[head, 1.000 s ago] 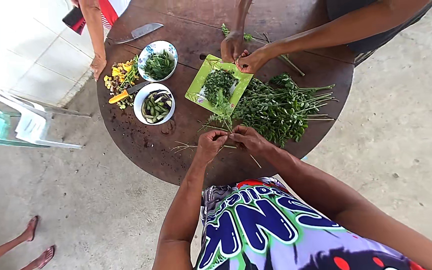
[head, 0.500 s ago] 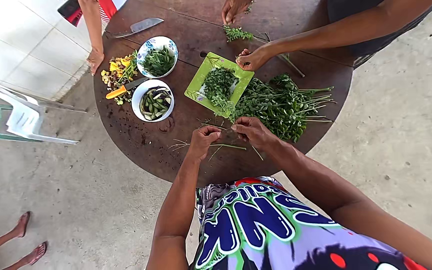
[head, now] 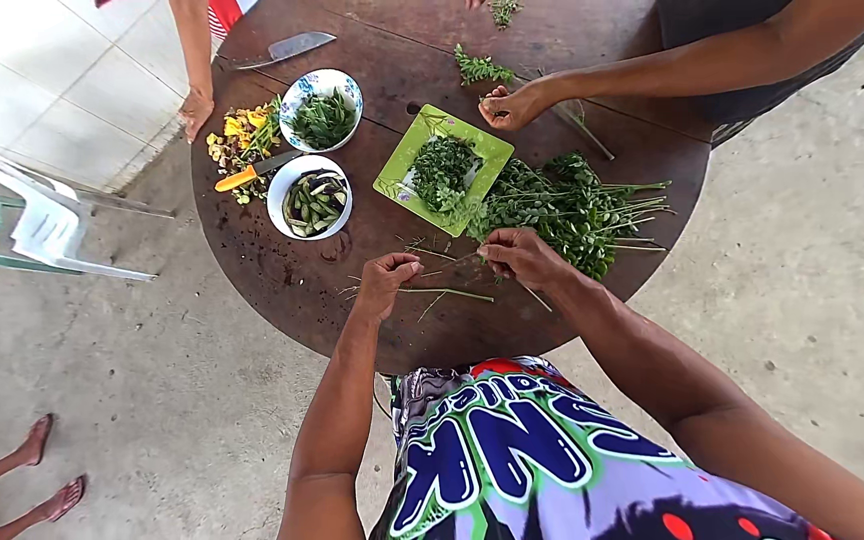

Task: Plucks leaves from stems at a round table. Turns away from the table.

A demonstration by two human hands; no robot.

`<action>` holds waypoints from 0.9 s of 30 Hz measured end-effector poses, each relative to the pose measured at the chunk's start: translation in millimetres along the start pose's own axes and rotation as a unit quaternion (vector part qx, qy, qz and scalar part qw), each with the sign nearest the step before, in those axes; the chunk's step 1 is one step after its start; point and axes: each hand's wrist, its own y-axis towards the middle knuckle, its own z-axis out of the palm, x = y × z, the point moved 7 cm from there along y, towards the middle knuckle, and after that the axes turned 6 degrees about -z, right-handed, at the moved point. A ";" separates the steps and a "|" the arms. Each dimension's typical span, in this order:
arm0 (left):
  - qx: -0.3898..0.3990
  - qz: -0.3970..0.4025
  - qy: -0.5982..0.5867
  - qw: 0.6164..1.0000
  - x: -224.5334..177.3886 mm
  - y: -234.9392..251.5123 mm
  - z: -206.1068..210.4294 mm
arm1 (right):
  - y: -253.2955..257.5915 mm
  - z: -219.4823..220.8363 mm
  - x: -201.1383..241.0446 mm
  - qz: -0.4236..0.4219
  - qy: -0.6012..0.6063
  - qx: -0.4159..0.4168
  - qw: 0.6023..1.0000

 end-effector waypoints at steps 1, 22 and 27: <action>-0.009 0.001 0.008 1.000 -4.0 -0.4 -2.9 | 1.1 3.0 -5.4 0.016 -0.059 0.021 0.998; 0.172 -0.080 0.018 0.982 -41.5 47.3 49.2 | 67.2 25.3 38.8 -0.260 -0.261 0.070 0.927; 0.100 0.028 0.148 0.983 -58.0 72.6 37.0 | 83.1 9.7 36.5 -0.101 -0.137 0.017 0.985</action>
